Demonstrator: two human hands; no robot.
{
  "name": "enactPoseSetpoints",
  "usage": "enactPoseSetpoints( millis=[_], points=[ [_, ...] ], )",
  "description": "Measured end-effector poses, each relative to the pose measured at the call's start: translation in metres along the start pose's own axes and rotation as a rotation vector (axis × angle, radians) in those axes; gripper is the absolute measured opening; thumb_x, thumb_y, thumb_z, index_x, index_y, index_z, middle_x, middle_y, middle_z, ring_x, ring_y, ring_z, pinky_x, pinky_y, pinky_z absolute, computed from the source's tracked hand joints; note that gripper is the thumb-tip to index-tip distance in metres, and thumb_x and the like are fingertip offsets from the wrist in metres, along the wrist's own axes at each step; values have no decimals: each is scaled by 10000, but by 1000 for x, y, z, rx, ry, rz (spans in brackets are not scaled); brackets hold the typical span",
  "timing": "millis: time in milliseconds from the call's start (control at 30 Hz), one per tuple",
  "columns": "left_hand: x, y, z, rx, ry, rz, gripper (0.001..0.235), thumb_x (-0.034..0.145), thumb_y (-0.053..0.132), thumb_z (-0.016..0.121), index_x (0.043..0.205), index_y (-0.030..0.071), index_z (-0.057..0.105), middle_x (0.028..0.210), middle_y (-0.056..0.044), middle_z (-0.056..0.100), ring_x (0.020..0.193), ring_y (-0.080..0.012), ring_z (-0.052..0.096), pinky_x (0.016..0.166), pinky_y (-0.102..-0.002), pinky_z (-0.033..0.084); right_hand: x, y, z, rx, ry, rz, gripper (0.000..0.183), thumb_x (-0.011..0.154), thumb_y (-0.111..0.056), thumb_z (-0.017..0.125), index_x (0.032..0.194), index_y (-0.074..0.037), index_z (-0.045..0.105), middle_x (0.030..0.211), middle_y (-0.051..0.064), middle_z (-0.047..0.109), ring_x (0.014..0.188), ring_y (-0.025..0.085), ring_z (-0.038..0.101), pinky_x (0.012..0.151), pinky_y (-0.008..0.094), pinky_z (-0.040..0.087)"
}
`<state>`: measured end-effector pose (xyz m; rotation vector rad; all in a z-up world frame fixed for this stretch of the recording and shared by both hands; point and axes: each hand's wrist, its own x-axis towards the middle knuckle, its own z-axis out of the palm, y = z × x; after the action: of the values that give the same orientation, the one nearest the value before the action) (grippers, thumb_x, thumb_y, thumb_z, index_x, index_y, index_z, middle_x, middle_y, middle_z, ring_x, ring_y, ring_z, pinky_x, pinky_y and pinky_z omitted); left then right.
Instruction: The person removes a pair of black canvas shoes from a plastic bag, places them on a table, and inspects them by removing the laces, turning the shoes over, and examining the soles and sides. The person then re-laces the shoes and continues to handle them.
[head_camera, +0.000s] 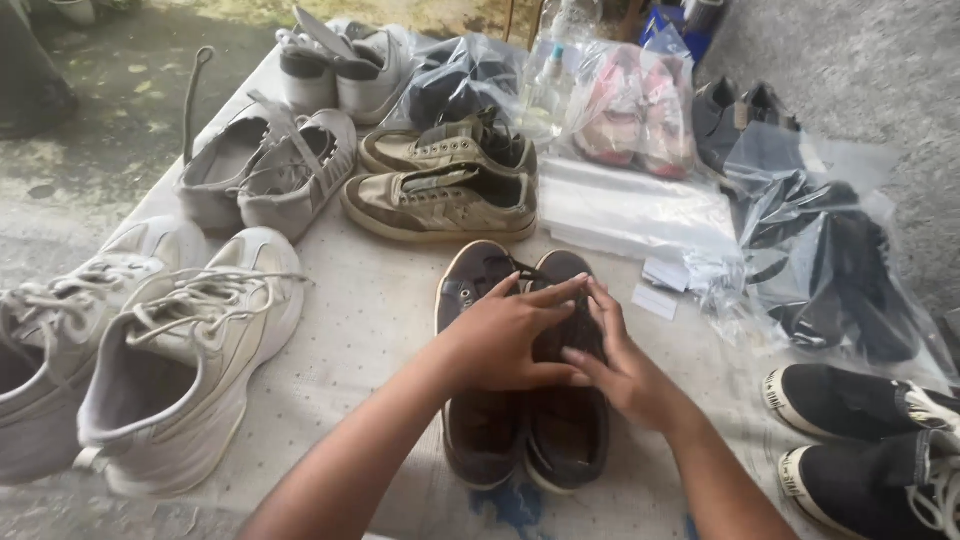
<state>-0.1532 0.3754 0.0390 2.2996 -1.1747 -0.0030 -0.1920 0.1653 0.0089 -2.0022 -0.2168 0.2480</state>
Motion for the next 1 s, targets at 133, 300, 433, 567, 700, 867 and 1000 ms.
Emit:
enactPoseSetpoints(
  millis=[133,300,433,567,700,867,1000],
  points=[
    [-13,-14,-1,-136,-19,16,488,892,488,625,1172,98,715,1436,-165,611,1351,-419,534,1195,-696,174,-11,5,-6,-206,10,-137,1104,805,-359,788,1593,-200,31,1695,198,166,1527,476,99,1117,750,213],
    [-13,-27,-10,-337,74,5,229,855,317,682,849,89,705,1270,-193,700,1258,-449,616,1163,-772,98,-12,4,-34,-4,-42,-267,640,687,62,565,1312,-41,655,1554,255,495,1514,416,276,1173,641,188],
    [-11,-31,-10,-350,74,16,217,835,303,696,835,87,712,1243,-180,708,1211,-446,648,1164,-768,110,-9,3,-37,5,-38,-230,592,679,38,543,1252,-25,681,1528,264,528,1518,400,308,1181,625,200],
    [-21,-16,-23,-375,126,37,359,892,392,680,1091,93,691,1335,-215,645,1286,-476,574,1136,-793,92,-14,-6,-22,-88,4,-240,522,792,-138,582,1305,-65,652,1502,249,543,1484,437,341,1160,676,197],
    [-36,-29,-36,-138,105,-77,623,835,310,676,1412,106,557,1487,-165,482,1298,-368,512,1046,-494,419,-14,-27,1,-487,157,-394,624,860,-477,673,1388,-168,549,1572,121,488,1465,316,444,1232,624,62],
    [-50,-38,-40,-120,-46,-212,541,793,411,765,1226,114,635,1162,-67,616,989,-271,635,819,-416,503,-2,-46,28,-682,48,-614,450,889,-363,719,1311,-219,656,1546,68,508,1445,294,459,1175,709,104],
    [-55,-46,-39,-187,61,1,233,813,234,732,952,50,772,1200,-128,693,1044,-271,676,890,-407,557,11,-39,41,-560,69,-658,88,913,-206,692,943,-131,727,1237,33,743,1285,237,630,1195,649,167]
  ],
)
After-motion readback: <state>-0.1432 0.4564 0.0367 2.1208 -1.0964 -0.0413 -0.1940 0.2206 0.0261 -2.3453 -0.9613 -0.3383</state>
